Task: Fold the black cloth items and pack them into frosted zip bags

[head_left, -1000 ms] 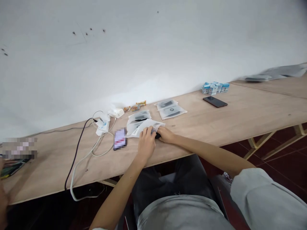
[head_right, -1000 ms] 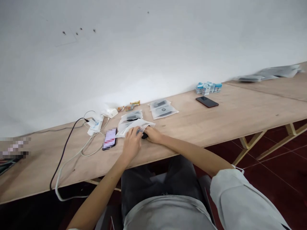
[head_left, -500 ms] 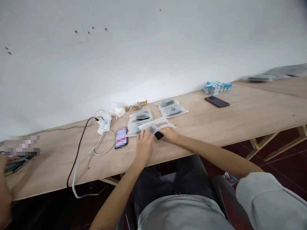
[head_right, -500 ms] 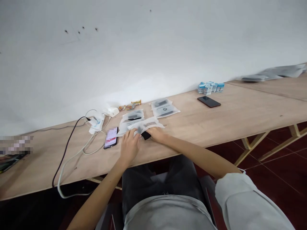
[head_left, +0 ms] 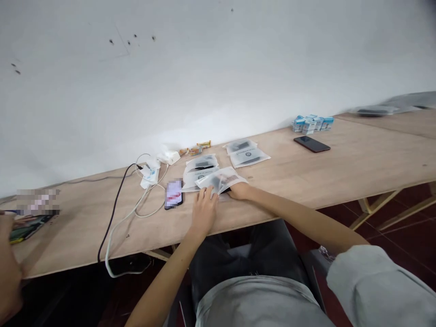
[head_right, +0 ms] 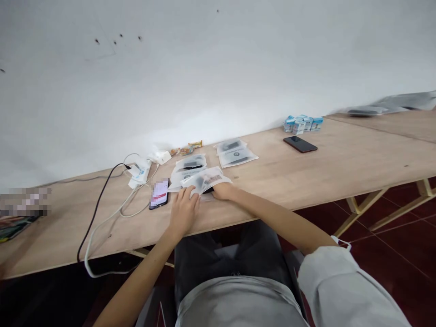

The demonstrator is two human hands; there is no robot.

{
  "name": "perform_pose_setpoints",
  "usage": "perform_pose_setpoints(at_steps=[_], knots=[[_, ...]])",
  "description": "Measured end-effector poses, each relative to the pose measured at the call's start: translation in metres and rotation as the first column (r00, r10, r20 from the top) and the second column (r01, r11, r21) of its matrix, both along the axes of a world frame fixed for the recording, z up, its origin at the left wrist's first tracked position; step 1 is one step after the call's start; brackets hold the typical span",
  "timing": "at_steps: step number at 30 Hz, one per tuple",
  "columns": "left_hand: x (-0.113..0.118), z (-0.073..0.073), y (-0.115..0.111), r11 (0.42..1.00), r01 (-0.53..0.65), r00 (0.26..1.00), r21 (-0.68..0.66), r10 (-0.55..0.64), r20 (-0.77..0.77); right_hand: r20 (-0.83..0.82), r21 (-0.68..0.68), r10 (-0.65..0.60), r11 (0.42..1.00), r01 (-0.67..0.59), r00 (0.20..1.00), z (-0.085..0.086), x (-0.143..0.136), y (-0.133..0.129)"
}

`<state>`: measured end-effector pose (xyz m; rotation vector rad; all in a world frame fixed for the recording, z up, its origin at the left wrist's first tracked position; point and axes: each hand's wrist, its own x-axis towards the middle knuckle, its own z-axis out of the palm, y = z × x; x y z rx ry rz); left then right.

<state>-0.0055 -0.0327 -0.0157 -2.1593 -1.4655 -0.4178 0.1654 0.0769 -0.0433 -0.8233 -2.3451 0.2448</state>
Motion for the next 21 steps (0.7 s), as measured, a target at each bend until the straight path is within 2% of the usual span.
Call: perform_pose_setpoints(at_steps=[4,7,10,12,14,17,21], knots=[[-0.004,0.004,0.0,1.0,-0.02,0.999,-0.012,0.02,-0.038,0.164,-0.026,0.019,1.0,-0.015,0.986,-0.001,0.017,-0.032],[-0.008,0.005,0.0,0.998,-0.009,0.995,-0.063,0.003,-0.099,0.235,0.017,0.079,0.996,-0.085,0.969,0.013,0.033,-0.062],[-0.013,0.006,-0.001,0.994,0.016,0.986,-0.109,-0.034,-0.161,0.196,0.043,0.106,0.992,-0.116,0.975,0.03,0.044,-0.078],[-0.016,0.006,-0.003,0.99,0.041,0.982,-0.132,-0.064,-0.175,0.148,0.079,0.063,0.994,-0.075,0.987,0.036,0.048,-0.08],[-0.018,0.007,-0.005,0.987,0.06,0.979,-0.149,-0.087,-0.182,0.137,0.132,0.014,0.991,-0.032,0.991,0.035,0.05,-0.078],[-0.02,0.006,-0.007,0.985,0.068,0.974,-0.159,-0.1,-0.204,0.163,0.205,-0.003,0.978,-0.031,0.987,0.023,0.05,-0.072],[-0.022,0.001,-0.005,0.991,0.089,0.965,-0.101,-0.111,-0.238,0.175,0.26,-0.007,0.965,-0.039,0.985,0.007,0.048,-0.065]])
